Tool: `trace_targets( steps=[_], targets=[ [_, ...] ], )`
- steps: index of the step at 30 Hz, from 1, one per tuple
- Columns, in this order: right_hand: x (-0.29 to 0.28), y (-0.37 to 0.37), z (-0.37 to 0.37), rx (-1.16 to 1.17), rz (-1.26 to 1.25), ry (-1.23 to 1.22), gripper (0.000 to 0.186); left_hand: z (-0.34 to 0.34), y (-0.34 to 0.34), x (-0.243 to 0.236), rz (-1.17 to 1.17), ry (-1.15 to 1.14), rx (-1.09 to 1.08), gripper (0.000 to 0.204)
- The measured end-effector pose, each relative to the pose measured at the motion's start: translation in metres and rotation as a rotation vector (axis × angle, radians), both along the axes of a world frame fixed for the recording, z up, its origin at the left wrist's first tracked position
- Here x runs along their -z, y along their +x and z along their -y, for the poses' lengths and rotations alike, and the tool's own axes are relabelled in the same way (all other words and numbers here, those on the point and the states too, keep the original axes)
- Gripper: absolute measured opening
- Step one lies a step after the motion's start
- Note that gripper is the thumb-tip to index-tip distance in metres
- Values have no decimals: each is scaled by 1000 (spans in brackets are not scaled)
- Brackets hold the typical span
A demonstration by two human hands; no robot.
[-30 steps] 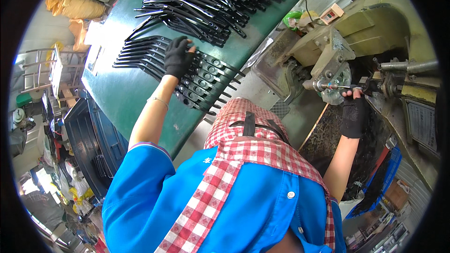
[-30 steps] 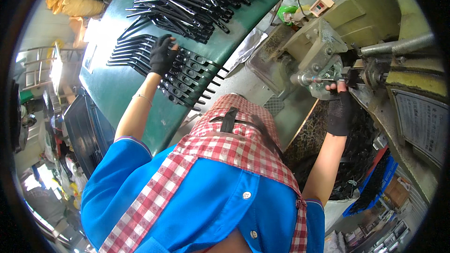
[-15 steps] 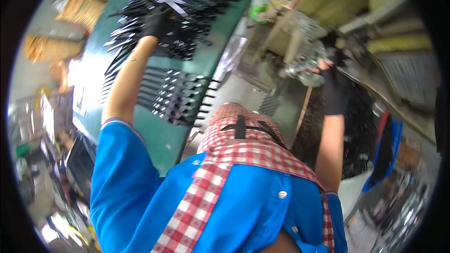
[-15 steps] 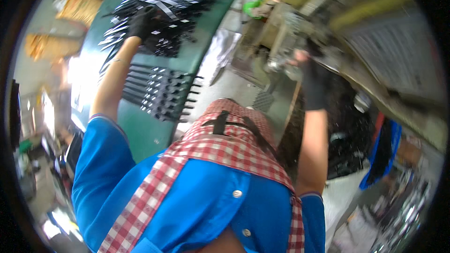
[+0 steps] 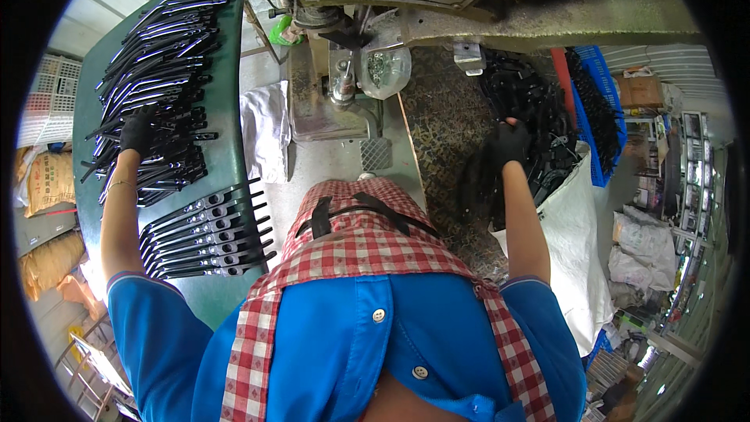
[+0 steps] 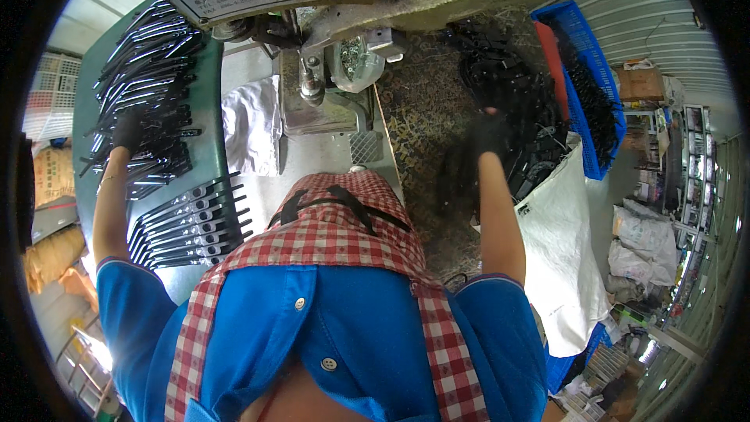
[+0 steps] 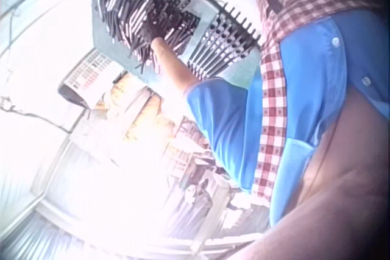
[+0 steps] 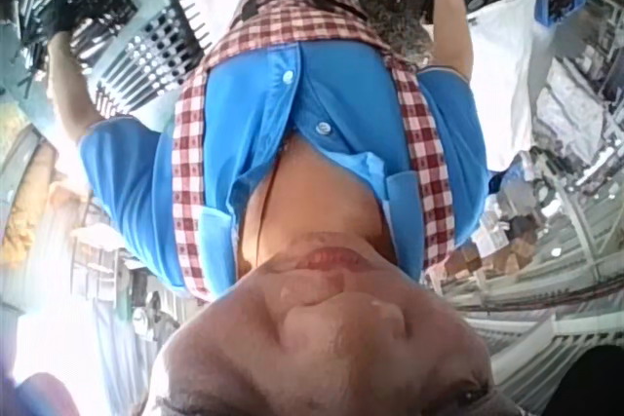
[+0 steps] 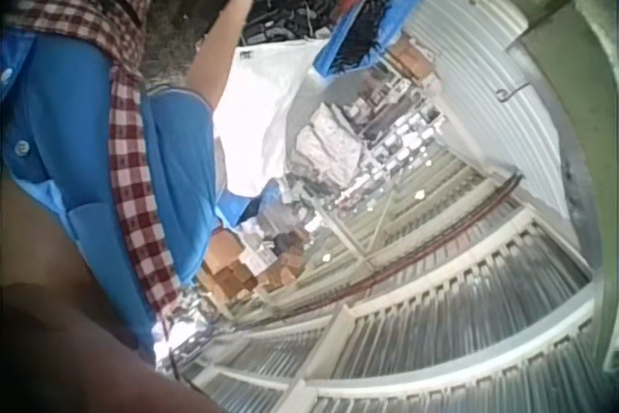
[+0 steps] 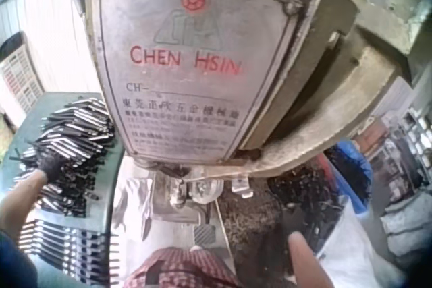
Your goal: The person repeatedly picks up black metal rods from a pile, inserts them into a grinding machine, and then places the processed rods into a rack. The task involves continuous manual handling and machine operation.
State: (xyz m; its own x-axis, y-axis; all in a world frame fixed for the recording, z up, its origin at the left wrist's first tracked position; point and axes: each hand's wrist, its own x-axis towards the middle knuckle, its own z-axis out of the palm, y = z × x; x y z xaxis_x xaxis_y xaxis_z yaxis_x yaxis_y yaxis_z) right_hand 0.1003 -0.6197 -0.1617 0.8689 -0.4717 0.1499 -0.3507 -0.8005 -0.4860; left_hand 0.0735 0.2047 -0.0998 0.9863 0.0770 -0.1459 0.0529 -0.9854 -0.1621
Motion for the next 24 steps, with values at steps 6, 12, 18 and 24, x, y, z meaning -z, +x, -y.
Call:
trace_targets(
  steps=[6,12,18,24],
  targets=[
    [-13,30,-3,87,-348,-298,51,-17,-9,-1,91,120,9,29],
    [18,56,45,176,-482,-272,54,-1,-21,-54,341,81,0,24],
    [4,29,15,13,315,447,40,88,-43,-128,633,-125,461,31],
    [-88,-2,-124,-549,-284,1028,42,229,-40,-118,364,-480,649,38]
  ],
)
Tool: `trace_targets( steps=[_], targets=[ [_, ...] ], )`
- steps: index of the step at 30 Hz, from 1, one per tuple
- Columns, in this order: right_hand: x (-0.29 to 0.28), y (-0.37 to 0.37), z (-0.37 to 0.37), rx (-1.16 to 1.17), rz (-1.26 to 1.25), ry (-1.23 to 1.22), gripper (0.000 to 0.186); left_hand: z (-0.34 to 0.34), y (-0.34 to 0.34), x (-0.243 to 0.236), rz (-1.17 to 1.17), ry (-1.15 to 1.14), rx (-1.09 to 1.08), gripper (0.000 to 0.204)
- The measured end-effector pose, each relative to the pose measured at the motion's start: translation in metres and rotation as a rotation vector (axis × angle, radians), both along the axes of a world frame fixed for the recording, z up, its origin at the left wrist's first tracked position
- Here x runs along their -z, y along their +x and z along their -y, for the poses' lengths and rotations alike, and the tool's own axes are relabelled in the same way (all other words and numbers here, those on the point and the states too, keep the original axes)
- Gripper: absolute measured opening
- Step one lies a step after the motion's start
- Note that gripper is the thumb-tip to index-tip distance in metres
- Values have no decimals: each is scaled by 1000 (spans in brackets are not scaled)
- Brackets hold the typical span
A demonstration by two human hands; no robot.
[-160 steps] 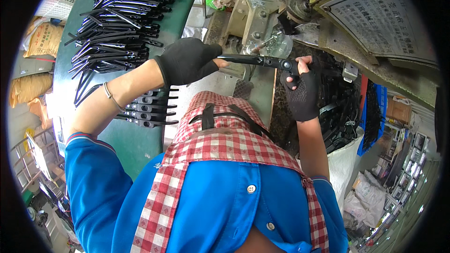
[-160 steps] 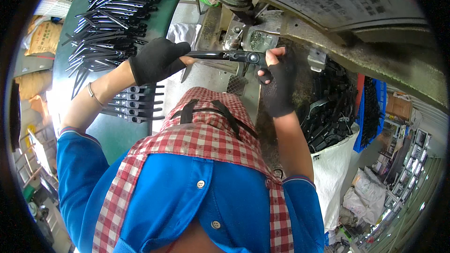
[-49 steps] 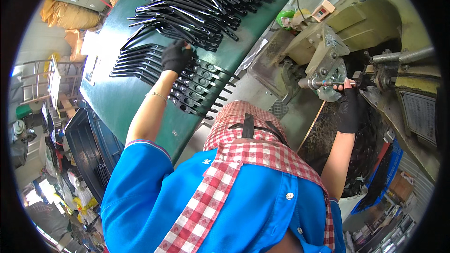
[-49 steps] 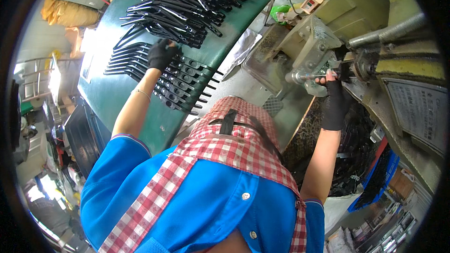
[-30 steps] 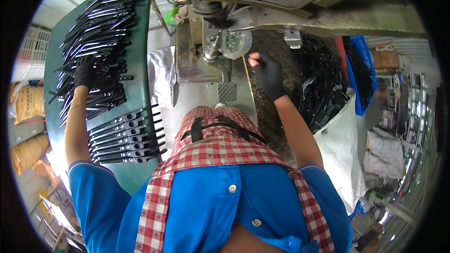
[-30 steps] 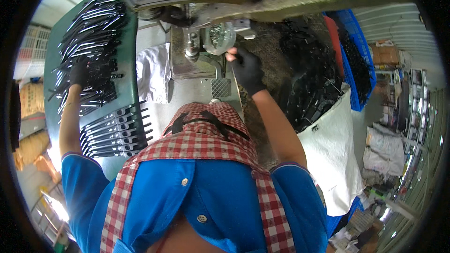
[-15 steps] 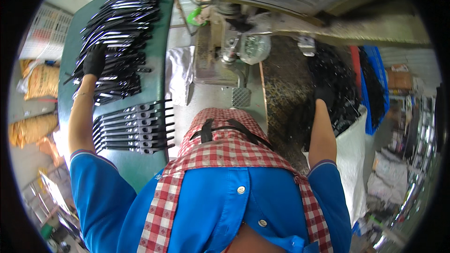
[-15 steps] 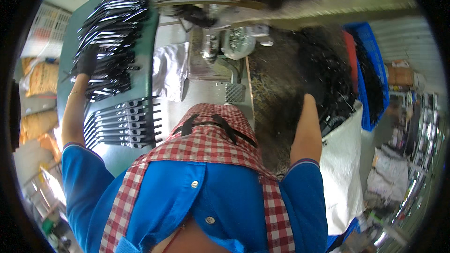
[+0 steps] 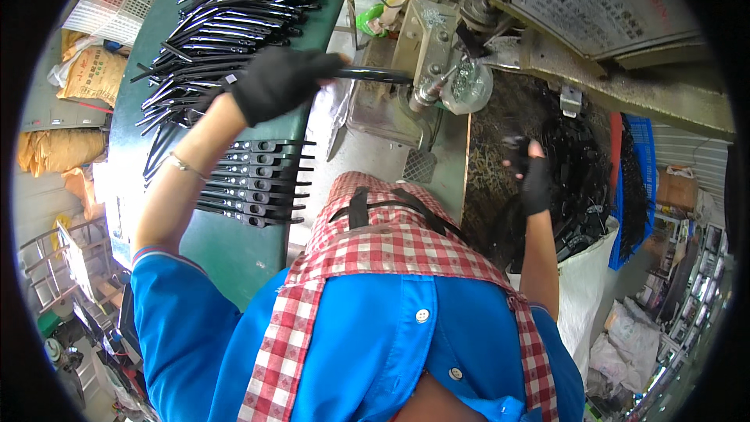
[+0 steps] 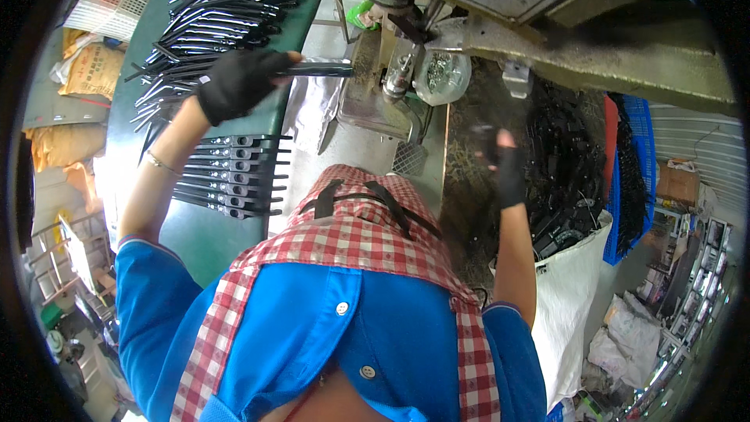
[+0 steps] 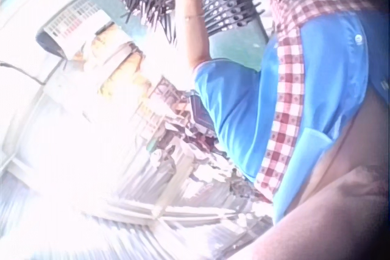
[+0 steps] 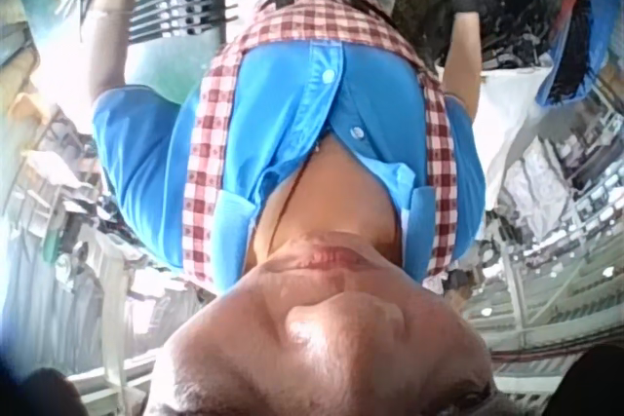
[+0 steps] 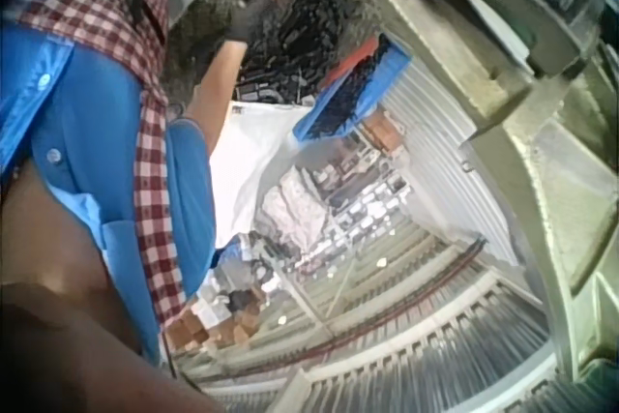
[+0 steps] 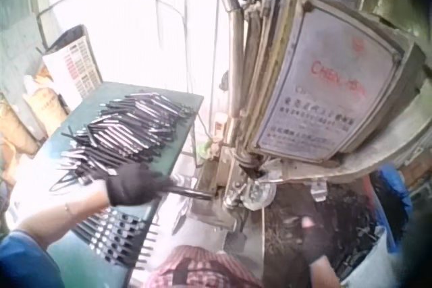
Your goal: The person repeatedly picks up black metal rods from a pile, inserts them into a grinding machine, and then places the processed rods into a rack. The task involves continuous manual handling and machine operation.
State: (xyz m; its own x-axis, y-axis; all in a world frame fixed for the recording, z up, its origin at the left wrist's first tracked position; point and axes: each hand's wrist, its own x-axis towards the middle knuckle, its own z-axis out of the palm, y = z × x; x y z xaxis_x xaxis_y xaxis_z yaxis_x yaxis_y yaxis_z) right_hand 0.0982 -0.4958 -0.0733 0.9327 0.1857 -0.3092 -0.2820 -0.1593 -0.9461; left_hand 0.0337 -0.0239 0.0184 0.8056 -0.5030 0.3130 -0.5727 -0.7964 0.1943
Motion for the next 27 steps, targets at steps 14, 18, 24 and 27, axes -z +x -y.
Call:
trace_targets(
  steps=[14,18,24,27],
  targets=[
    [-105,-24,-103,-549,887,-825,38,84,-10,-9,-441,166,-13,34],
    [-74,-13,-92,-561,783,-708,38,92,-4,-17,-433,194,2,35],
    [-93,-2,-107,-523,1016,-916,37,89,4,-6,-514,95,-45,33],
    [-98,9,-108,-511,1033,-902,37,86,16,-4,-396,39,-27,30]
  ],
)
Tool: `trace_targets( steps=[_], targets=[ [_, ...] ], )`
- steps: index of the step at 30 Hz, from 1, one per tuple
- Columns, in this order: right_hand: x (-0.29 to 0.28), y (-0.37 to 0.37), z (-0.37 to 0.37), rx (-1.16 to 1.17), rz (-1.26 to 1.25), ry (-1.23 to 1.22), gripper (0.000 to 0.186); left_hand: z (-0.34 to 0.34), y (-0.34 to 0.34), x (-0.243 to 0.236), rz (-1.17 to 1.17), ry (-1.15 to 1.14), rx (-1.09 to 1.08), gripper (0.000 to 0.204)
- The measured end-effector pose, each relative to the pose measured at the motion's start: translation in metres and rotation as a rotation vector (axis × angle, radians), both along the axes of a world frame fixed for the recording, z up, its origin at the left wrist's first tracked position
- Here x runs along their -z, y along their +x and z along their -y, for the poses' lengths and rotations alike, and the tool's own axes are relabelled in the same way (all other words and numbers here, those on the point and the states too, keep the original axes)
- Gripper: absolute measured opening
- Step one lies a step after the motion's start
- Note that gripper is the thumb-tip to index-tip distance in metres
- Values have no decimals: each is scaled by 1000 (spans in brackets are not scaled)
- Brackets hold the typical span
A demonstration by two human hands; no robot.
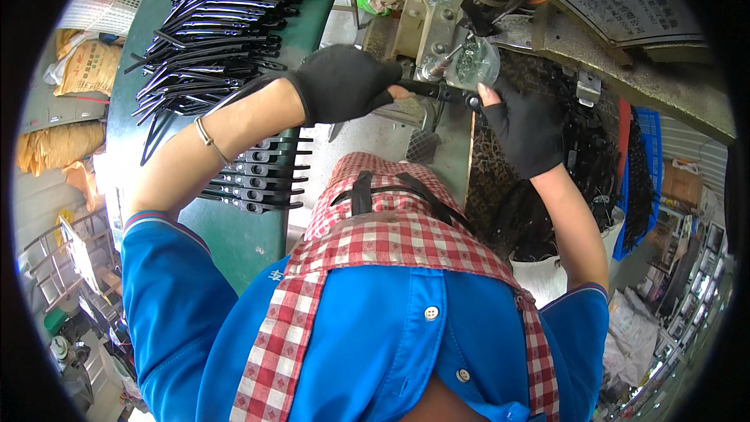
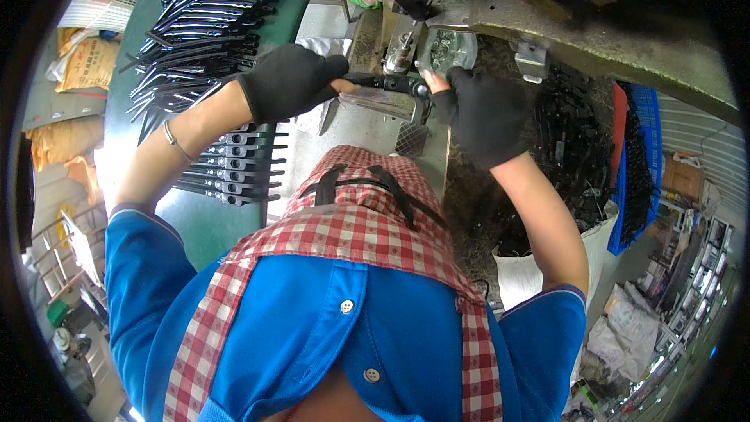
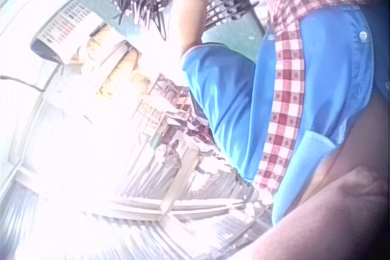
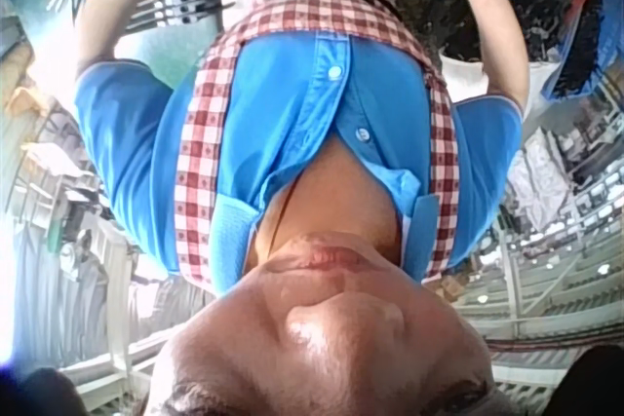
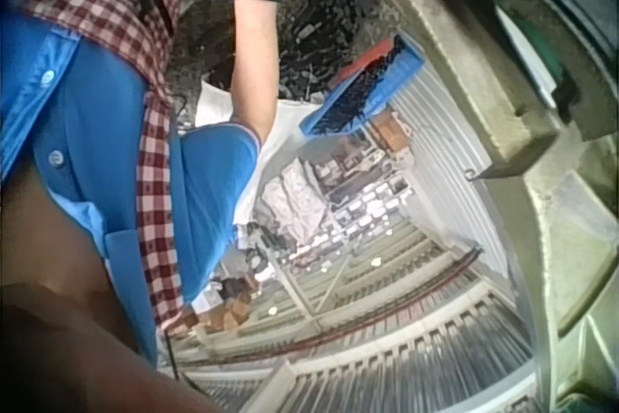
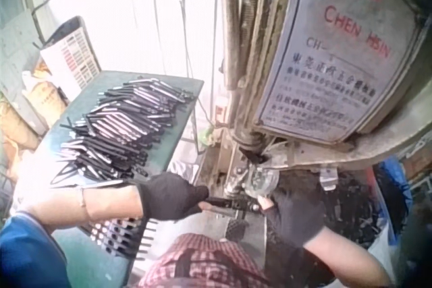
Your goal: The person repeatedly picks up black metal rods from a pile, inserts them into a grinding machine, and then places the processed rods into a rack. The task involves continuous manual handling and machine operation.
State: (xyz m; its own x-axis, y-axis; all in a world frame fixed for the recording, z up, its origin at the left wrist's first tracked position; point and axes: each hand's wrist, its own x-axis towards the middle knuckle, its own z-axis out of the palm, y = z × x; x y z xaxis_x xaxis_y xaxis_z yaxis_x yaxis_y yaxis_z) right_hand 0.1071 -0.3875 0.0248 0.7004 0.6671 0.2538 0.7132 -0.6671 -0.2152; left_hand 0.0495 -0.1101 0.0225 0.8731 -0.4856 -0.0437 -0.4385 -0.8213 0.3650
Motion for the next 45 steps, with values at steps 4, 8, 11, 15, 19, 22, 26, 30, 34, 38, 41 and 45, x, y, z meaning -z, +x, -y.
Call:
trace_targets(
  steps=[4,8,11,15,19,22,26,30,34,38,41,45],
  targets=[
    [-10,23,-5,-8,11,32,35,-1,19,-10,95,7,14,27],
    [-14,38,-9,-26,-76,159,35,-6,41,-7,214,7,14,28],
    [6,52,-3,-49,-135,259,41,-9,55,-4,211,28,43,33],
    [15,52,-6,-71,-53,345,43,-10,62,-6,136,10,54,38],
    [11,55,-3,-56,-84,249,42,-14,73,-10,-35,-62,106,42],
    [-1,57,-2,8,-186,96,39,-16,81,-11,-30,-23,154,47],
    [-3,60,-1,36,-103,-3,36,-12,75,-3,156,61,137,49],
    [-8,61,-2,-20,5,-50,44,-10,77,0,-26,41,61,42],
    [10,62,-9,88,-79,6,56,-10,76,14,73,113,66,43],
    [10,61,-9,313,-216,-284,51,-9,81,-3,66,175,107,37],
    [27,58,-5,281,-91,-129,50,-9,88,4,49,160,136,35],
    [16,57,-19,308,-276,-310,45,-17,80,28,178,161,151,41]
  ],
)
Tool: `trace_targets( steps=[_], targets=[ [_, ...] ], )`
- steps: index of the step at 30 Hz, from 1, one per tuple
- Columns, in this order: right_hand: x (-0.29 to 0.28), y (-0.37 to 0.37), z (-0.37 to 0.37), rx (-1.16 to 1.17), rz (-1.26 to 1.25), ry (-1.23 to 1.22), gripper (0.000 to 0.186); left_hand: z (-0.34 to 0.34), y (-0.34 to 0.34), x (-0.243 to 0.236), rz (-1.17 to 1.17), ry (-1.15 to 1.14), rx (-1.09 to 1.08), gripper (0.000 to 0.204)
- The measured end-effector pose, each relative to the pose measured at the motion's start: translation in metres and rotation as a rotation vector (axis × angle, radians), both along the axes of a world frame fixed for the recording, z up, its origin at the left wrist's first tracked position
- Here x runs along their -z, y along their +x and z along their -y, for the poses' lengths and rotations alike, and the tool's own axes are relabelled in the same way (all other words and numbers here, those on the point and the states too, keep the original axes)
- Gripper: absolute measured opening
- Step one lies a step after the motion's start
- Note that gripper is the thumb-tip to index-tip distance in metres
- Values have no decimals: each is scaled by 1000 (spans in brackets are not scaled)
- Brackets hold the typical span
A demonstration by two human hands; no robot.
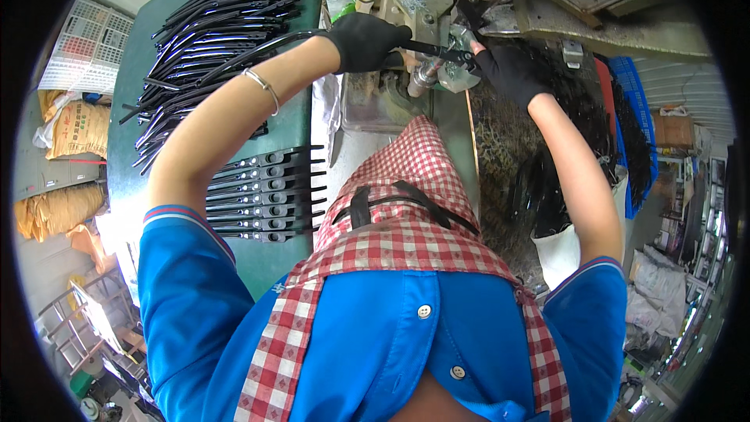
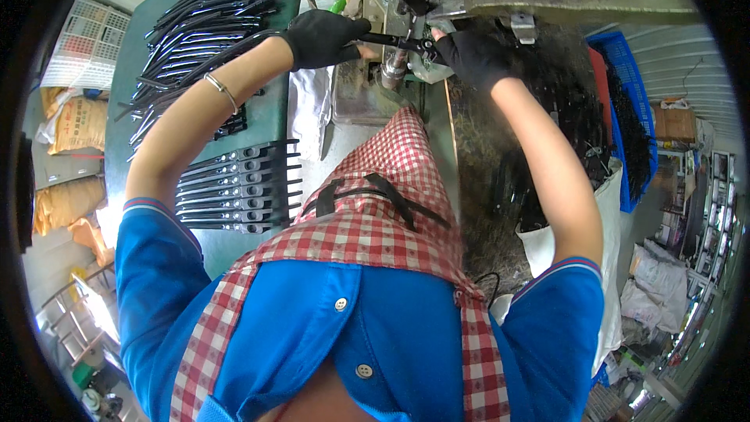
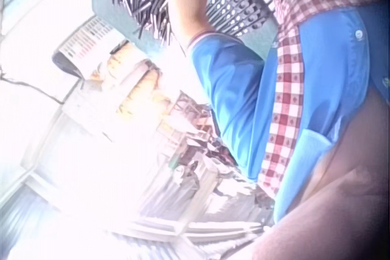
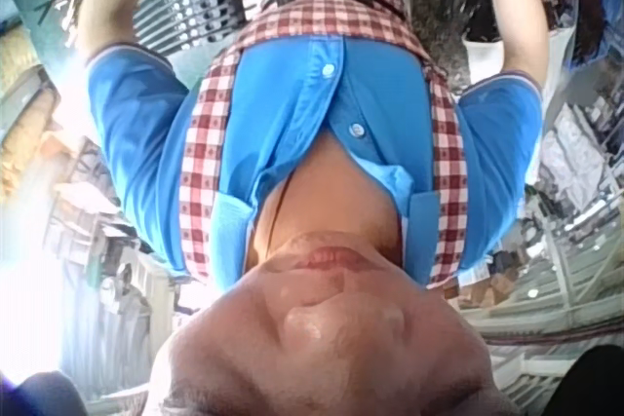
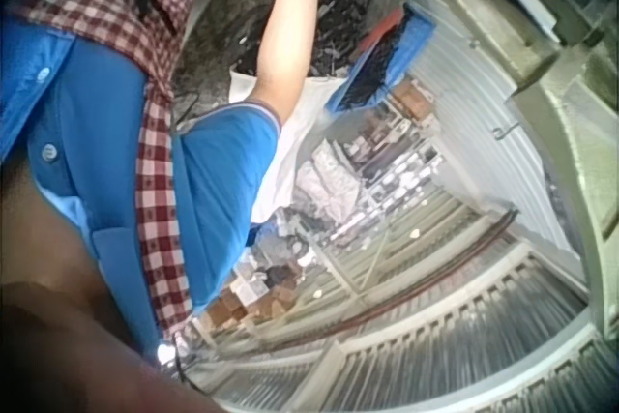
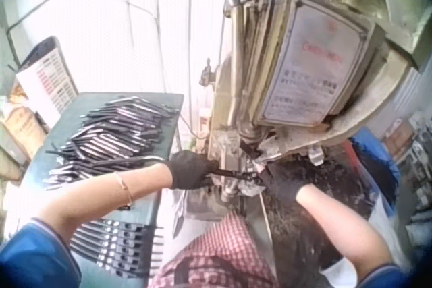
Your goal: The person repeatedly picks up black metal rods from a pile, inserts them into a grinding machine, and then places the processed rods into a rack. The task involves continuous manual handling and machine operation.
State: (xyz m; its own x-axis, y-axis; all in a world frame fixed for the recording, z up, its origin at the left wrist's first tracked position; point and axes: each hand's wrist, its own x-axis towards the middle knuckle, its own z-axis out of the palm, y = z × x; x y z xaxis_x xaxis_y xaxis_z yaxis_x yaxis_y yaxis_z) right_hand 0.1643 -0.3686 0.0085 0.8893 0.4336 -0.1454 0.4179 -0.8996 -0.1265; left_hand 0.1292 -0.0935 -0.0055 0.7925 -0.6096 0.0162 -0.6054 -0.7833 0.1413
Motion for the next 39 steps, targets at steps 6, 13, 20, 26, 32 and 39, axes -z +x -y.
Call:
trace_targets(
  steps=[6,13,20,26,32,39],
  targets=[
    [14,-45,-3,-264,566,690,10,-16,-9,7,15,-58,-95,33],
    [51,-87,-3,-237,48,810,6,-22,-18,-4,-39,-82,-152,32],
    [136,-40,18,19,-152,751,14,-10,-23,-14,11,-171,-131,31],
    [173,32,13,15,37,373,35,-8,-46,-24,38,-346,-113,27],
    [193,59,-2,-76,47,28,29,-104,-155,1,-203,-156,-410,13],
    [224,82,27,3,-1,80,31,-182,-314,33,-606,206,-858,12]
  ],
)
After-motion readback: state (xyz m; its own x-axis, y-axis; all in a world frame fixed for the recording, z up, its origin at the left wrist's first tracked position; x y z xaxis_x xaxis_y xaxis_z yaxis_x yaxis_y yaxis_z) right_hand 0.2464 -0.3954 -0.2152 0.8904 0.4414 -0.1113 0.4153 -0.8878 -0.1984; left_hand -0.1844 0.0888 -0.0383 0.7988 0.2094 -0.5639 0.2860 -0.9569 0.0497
